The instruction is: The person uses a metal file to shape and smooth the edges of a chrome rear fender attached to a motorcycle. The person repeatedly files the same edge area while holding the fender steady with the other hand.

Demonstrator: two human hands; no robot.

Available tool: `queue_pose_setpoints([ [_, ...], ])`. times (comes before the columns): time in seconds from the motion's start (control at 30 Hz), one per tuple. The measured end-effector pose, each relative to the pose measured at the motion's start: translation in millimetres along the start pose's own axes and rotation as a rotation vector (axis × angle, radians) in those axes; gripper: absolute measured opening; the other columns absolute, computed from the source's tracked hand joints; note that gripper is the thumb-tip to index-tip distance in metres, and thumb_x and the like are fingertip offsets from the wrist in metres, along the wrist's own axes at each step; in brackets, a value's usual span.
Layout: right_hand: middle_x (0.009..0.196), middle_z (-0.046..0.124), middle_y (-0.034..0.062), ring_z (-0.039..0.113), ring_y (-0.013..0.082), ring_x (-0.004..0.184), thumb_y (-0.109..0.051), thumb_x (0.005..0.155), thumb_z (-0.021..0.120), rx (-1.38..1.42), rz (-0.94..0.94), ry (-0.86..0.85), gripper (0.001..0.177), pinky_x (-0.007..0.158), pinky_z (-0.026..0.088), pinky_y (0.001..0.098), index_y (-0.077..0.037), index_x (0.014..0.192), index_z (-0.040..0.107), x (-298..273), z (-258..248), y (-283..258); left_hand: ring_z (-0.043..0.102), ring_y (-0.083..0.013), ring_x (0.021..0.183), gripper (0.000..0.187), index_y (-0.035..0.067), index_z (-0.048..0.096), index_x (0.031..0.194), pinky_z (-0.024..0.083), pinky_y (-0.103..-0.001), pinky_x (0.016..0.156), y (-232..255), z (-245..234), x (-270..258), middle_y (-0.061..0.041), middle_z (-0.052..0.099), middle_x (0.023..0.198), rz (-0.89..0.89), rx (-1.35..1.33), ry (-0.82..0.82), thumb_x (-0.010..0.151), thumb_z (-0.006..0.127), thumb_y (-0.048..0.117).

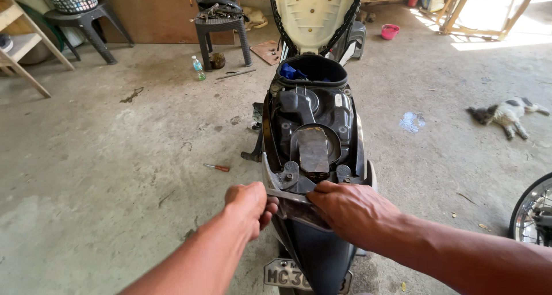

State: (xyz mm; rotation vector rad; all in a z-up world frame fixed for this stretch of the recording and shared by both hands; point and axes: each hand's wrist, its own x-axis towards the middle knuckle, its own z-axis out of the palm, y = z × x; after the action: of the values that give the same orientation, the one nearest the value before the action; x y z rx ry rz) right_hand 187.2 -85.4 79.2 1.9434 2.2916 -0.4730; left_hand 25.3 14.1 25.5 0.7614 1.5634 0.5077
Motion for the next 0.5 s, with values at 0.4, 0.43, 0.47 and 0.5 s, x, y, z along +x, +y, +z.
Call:
queue_pose_setpoints([
  [0.4,0.111,0.063,0.0048,0.067,0.0246,0.097,-0.024,0.104,0.048,-0.151,0.032,-0.1,0.04,0.081,0.058,0.0405,-0.014,0.142,0.054,-34,-23,-11,0.056,-0.0127,0.054,0.028,0.007,0.069,0.099,0.042,-0.025,0.042,-39,-6,-15,-0.006,0.068,0.07,-0.176,-0.199,-0.118,0.103,0.055,0.031],
  [0.43,0.11,0.064,0.0041,0.068,0.0247,0.096,-0.024,0.104,0.049,-0.171,0.015,-0.071,0.039,0.079,0.058,0.0411,-0.014,0.141,0.056,-33,-28,-18,0.057,-0.0129,0.054,0.029,0.007,0.069,0.098,0.042,-0.025,0.042,-40,-6,-11,-0.006,0.068,0.07,-0.174,-0.209,-0.141,0.103,0.055,0.032],
  [0.47,0.107,0.063,0.0043,0.068,0.0241,0.093,-0.023,0.104,0.046,-0.202,0.056,-0.12,0.037,0.079,0.059,0.0393,-0.013,0.139,0.055,-29,-31,-25,0.057,-0.0131,0.054,0.03,0.006,0.068,0.098,0.042,-0.025,0.042,-40,-6,-5,-0.005,0.068,0.07,-0.172,-0.22,-0.163,0.103,0.055,0.032],
  [0.5,0.104,0.063,0.0045,0.068,0.0235,0.09,-0.022,0.104,0.043,-0.235,0.093,-0.172,0.035,0.079,0.06,0.0376,-0.012,0.136,0.053,-24,-34,-31,0.057,-0.0128,0.054,0.03,0.007,0.068,0.097,0.042,-0.025,0.042,-39,-6,1,-0.005,0.068,0.07,-0.172,-0.24,-0.183,0.104,0.054,0.033],
])
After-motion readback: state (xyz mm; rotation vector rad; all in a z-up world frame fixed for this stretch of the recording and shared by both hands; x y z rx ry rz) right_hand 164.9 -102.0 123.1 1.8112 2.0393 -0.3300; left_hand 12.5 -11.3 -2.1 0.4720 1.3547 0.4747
